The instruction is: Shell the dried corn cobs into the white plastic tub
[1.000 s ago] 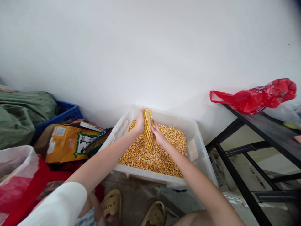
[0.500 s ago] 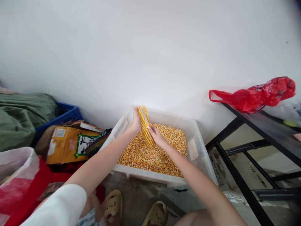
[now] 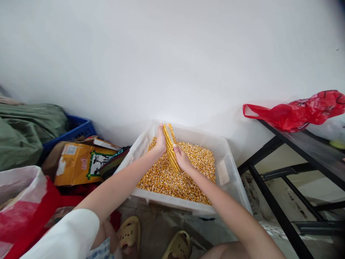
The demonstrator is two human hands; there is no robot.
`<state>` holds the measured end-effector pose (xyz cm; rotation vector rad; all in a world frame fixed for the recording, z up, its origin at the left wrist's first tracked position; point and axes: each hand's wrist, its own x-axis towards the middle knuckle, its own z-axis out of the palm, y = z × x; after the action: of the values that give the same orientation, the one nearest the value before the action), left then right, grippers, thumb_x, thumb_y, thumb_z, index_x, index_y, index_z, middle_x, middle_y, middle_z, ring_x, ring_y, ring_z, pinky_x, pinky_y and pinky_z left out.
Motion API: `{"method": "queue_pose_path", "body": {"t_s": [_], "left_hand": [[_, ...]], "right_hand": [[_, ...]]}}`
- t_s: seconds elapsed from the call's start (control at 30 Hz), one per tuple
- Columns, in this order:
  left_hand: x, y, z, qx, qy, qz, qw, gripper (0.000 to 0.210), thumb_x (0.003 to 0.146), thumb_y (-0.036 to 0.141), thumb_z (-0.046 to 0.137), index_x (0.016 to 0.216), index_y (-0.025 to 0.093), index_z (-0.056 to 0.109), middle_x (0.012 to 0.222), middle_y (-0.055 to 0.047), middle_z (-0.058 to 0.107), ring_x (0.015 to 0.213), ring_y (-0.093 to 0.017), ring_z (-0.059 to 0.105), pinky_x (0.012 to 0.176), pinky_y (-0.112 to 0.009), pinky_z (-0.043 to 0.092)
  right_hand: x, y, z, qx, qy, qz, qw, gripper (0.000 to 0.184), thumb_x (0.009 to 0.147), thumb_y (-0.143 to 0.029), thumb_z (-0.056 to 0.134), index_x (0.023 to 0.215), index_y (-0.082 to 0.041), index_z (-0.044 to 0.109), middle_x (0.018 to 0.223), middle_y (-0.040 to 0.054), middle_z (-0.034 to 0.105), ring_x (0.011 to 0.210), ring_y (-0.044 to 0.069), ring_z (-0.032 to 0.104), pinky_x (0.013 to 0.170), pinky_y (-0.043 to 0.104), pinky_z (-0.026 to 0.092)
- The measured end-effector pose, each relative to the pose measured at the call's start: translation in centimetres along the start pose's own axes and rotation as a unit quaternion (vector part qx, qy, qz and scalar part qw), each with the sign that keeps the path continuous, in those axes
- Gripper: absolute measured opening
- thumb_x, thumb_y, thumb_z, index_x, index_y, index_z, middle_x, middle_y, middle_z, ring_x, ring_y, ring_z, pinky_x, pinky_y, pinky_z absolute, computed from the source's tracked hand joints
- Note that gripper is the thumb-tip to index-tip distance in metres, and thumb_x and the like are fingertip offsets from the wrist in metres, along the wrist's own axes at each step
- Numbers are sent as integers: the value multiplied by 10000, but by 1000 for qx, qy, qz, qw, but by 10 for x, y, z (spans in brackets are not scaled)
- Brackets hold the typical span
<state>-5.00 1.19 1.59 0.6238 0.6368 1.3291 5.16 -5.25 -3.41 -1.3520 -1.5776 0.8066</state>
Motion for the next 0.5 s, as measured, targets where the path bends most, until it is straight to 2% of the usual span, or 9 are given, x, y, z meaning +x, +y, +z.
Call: {"method": "queue_pose_path", "body": {"t_s": [0.13, 0.3, 0.4, 0.5], "left_hand": [[1, -3, -3, -6, 6, 5, 1000, 558, 711, 641, 344, 886, 144, 528, 533, -15, 508, 552, -172, 574, 562, -301, 477], [-4, -3, 2, -22, 16, 32, 999, 528, 713, 639, 347, 824, 151, 516, 552, -18, 515, 621, -179, 592, 567, -281, 482], [-5, -2, 4, -48, 32, 34, 998, 482, 695, 636, 398, 776, 175, 515, 546, -26, 528, 635, -183, 597, 582, -270, 484], [-4, 0, 4, -58, 34, 12, 998, 500, 685, 657, 382, 752, 178, 509, 518, -40, 529, 574, -186, 585, 546, -278, 480]], "right_hand": [[-5, -5, 4, -73, 37, -11, 997, 499, 835, -528, 201, 874, -192, 568, 796, 45, 613, 749, 162, 551, 704, 260, 384], [-8, -10, 8, -135, 88, 1, 987, 476, 855, -482, 180, 910, -190, 551, 768, 59, 597, 714, 176, 544, 658, 268, 370], [-6, -12, 5, -108, 75, 5, 991, 461, 851, -486, 196, 912, -196, 549, 765, 49, 593, 713, 171, 541, 658, 267, 370], [-1, -13, 1, -31, 40, 1, 999, 436, 828, -516, 253, 894, -201, 547, 795, 31, 595, 740, 159, 542, 672, 260, 381]]}}
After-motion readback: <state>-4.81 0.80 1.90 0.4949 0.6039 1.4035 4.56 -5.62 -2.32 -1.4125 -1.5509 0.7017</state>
